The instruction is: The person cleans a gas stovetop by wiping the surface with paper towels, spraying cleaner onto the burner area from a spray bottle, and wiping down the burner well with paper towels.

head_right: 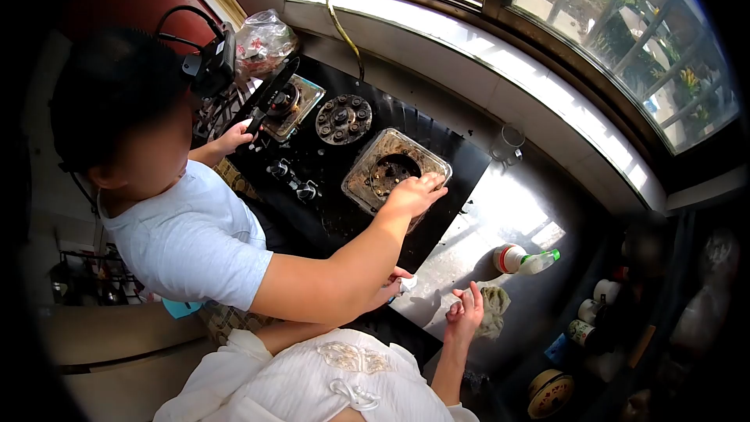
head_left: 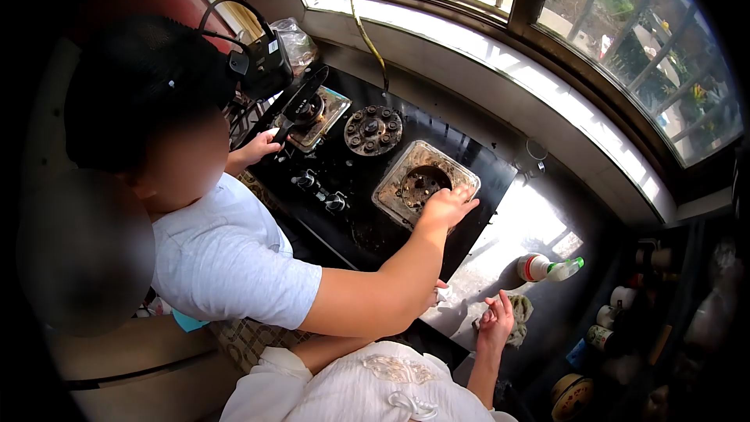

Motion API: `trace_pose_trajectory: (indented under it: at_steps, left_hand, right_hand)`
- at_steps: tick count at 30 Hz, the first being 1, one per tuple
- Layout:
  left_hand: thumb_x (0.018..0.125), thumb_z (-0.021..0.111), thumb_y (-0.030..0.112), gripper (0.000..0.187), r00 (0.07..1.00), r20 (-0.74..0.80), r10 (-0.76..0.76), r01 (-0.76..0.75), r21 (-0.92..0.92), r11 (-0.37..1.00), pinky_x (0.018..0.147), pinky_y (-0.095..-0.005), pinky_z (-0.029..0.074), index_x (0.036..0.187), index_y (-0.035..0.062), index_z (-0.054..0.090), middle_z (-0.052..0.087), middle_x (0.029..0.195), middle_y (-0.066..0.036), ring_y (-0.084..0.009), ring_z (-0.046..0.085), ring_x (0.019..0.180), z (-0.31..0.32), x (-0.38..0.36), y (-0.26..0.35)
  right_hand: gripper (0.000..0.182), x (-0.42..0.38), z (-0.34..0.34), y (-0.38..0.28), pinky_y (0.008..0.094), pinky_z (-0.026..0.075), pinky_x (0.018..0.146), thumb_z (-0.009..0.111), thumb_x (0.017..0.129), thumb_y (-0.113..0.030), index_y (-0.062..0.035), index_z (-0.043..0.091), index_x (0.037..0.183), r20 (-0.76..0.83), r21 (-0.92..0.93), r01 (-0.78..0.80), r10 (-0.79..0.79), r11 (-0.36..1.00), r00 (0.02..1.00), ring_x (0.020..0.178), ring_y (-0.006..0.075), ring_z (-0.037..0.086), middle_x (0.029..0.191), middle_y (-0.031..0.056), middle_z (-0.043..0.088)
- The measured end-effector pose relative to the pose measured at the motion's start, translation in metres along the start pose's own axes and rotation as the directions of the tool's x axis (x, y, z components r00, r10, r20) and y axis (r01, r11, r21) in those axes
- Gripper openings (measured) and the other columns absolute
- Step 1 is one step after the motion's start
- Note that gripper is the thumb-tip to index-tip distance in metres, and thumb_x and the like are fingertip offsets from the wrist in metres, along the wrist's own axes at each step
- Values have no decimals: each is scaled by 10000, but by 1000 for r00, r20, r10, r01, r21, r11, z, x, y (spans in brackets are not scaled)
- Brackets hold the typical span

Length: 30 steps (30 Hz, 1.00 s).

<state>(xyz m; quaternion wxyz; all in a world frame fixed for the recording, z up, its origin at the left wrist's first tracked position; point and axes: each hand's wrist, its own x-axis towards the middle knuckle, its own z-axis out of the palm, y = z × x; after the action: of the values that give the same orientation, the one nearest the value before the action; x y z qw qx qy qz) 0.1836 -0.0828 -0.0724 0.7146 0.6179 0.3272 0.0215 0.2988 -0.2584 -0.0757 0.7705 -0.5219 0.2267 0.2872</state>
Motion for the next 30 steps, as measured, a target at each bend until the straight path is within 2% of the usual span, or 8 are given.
trace_pose_trajectory:
  at_steps: [3,5,10,16,21,23,27,30]
  left_hand:
    - [893,666,64,218,981,186,-52,99,-252,963,663,-176,469,1100,-3,660,668,893,-8,-36,594,758,38,10,41]
    - [882,649,50,250,964,264,-42,125,-306,944,650,-170,436,1124,-10,657,654,880,2,-31,563,748,57,19,73]
    - [845,590,-23,344,940,314,130,100,-620,778,794,-221,485,1189,-20,593,643,1001,-40,-75,591,857,109,42,130]
    - [845,595,-14,360,923,327,202,136,-770,623,889,-289,500,1203,25,581,656,1093,-82,-165,636,967,108,63,182]
    - [845,568,11,399,910,394,130,292,-831,474,952,-418,465,1236,91,573,635,1161,-58,-206,586,1084,95,78,167]
    - [845,615,67,316,907,419,44,376,-851,367,970,-430,458,1159,78,583,610,1183,-88,-240,551,1134,98,79,159]
    - [863,593,59,354,925,379,38,308,-803,511,959,-413,459,1214,95,558,614,1163,-70,-212,563,1099,94,81,158]
    - [879,572,42,369,923,375,82,241,-733,636,893,-338,481,1243,95,550,628,1115,-36,-160,584,1012,88,94,171]
  right_hand:
    - [439,1,-10,-5,171,348,391,537,941,-79,-34,433,1365,-24,47,33,-32,998,999,488,58,480,896,98,657]
    - [446,1,-15,-8,171,351,390,525,946,-68,-30,423,1379,-45,65,49,-46,997,998,490,57,476,892,92,653]
    - [416,-6,-25,-14,171,341,382,516,960,-93,-39,448,1367,-87,59,55,-50,997,995,493,53,477,875,70,651]
    - [418,-14,-39,-11,184,351,396,525,947,-84,-23,462,1356,-97,122,57,-45,991,994,494,63,483,877,87,670]
    - [418,-10,-48,-2,185,355,398,534,944,-87,-29,465,1352,-82,137,56,-45,989,996,506,68,494,882,83,665]
    - [414,-7,-50,-2,183,346,395,533,941,-84,-26,466,1346,-97,162,59,-44,985,994,494,65,485,885,91,668]
    - [399,-7,-46,-12,173,337,383,535,938,-82,-38,478,1330,-110,205,57,-35,977,993,481,61,476,887,92,670]
    - [398,-1,-48,-12,171,339,373,547,932,-94,-47,485,1322,-135,175,58,-35,983,990,477,60,469,890,80,664]
